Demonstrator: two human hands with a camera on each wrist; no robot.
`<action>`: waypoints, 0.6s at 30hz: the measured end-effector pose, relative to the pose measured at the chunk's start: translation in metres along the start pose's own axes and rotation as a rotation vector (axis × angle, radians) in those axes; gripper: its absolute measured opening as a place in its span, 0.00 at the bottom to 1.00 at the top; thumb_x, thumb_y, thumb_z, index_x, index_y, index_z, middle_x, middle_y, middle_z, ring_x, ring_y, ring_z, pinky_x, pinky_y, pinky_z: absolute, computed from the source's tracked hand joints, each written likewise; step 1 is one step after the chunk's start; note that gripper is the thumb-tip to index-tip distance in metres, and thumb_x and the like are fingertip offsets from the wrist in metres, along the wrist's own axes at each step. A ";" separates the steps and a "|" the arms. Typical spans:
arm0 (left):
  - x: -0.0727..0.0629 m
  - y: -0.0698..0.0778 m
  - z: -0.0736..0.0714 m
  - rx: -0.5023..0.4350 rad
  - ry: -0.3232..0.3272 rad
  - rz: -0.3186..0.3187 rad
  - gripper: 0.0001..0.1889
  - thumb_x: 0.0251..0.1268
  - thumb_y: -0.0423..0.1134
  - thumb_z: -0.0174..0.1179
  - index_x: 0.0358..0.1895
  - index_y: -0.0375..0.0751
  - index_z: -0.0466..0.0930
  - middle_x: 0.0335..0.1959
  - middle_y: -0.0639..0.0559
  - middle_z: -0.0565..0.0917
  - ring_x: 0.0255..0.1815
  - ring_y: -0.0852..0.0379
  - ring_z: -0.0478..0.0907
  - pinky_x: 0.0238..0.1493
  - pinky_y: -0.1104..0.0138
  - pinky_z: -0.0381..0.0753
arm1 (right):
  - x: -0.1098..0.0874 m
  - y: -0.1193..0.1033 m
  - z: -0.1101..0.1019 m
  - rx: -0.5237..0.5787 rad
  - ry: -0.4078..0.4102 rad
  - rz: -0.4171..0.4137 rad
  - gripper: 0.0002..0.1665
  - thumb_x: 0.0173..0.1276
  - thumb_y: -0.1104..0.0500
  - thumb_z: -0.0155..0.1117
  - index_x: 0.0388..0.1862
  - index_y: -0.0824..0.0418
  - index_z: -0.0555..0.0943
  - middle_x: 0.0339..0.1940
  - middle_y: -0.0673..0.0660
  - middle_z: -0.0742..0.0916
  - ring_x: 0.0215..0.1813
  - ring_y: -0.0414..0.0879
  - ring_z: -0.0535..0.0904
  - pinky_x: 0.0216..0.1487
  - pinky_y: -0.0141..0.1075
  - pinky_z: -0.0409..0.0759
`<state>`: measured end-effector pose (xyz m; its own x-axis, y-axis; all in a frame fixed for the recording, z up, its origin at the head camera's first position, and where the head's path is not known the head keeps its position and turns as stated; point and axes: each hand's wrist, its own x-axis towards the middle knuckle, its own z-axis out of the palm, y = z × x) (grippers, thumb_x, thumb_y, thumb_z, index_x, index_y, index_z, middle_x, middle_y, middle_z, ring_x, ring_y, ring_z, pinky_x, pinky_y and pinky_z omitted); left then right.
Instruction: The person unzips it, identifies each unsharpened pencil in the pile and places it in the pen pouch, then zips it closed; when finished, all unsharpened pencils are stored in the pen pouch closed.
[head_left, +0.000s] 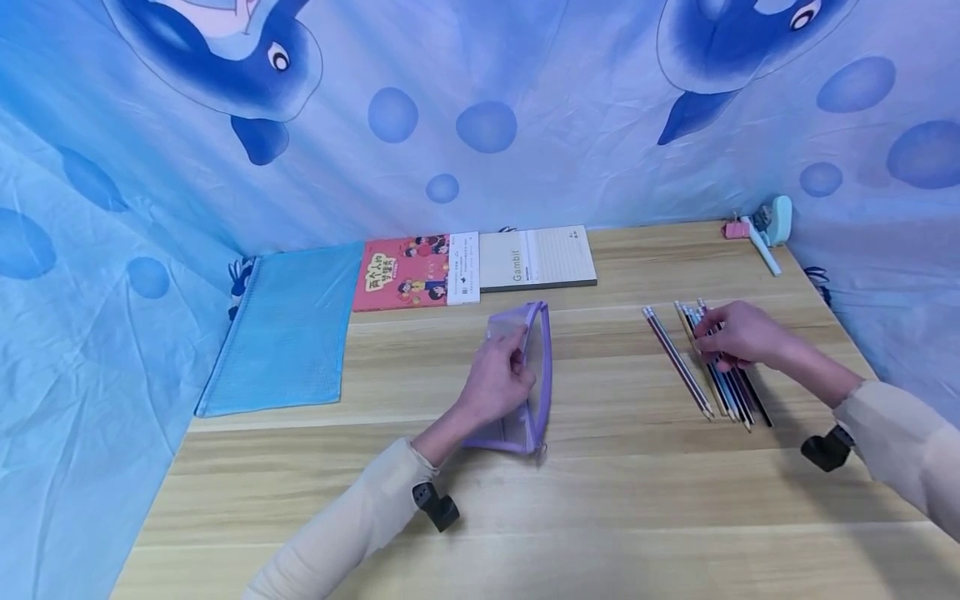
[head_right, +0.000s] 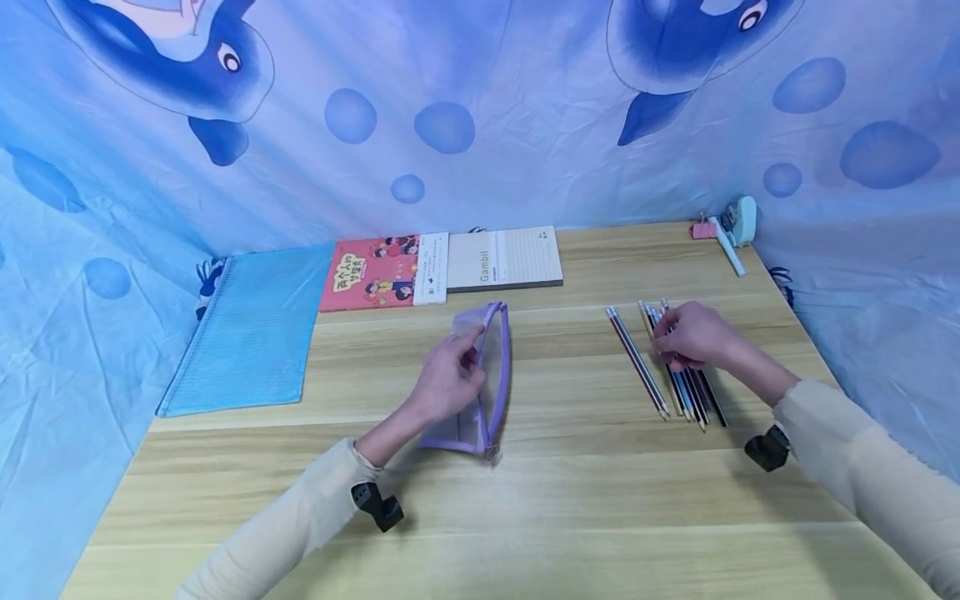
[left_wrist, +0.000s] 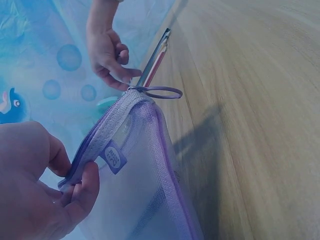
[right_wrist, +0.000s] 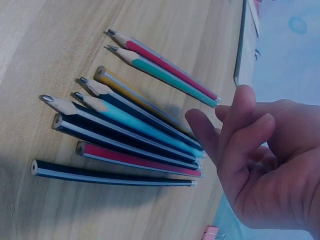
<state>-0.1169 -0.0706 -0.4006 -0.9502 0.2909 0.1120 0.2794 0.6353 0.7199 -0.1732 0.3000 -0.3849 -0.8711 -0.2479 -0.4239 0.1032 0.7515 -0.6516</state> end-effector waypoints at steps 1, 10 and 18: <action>0.000 0.000 0.000 -0.002 -0.001 -0.001 0.37 0.51 0.24 0.61 0.71 0.26 0.66 0.34 0.48 0.74 0.32 0.55 0.71 0.29 0.69 0.76 | 0.000 0.000 0.001 -0.005 -0.001 -0.002 0.18 0.69 0.63 0.62 0.50 0.77 0.75 0.26 0.55 0.85 0.21 0.45 0.81 0.20 0.35 0.77; 0.000 0.001 0.001 -0.009 -0.007 -0.004 0.38 0.51 0.25 0.61 0.71 0.27 0.65 0.34 0.49 0.74 0.32 0.55 0.71 0.30 0.69 0.76 | 0.004 0.003 0.005 -0.060 0.054 -0.013 0.14 0.65 0.63 0.65 0.42 0.74 0.77 0.18 0.53 0.81 0.20 0.45 0.81 0.19 0.35 0.77; -0.002 -0.002 0.001 -0.004 0.005 0.001 0.37 0.50 0.25 0.61 0.70 0.27 0.66 0.33 0.49 0.74 0.33 0.56 0.71 0.32 0.68 0.76 | 0.011 0.002 0.012 -0.212 0.087 -0.057 0.11 0.61 0.64 0.63 0.37 0.72 0.77 0.16 0.53 0.80 0.19 0.45 0.80 0.21 0.38 0.78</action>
<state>-0.1155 -0.0714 -0.4026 -0.9505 0.2883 0.1160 0.2799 0.6323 0.7224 -0.1765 0.2914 -0.3979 -0.9115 -0.2473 -0.3286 -0.0429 0.8518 -0.5221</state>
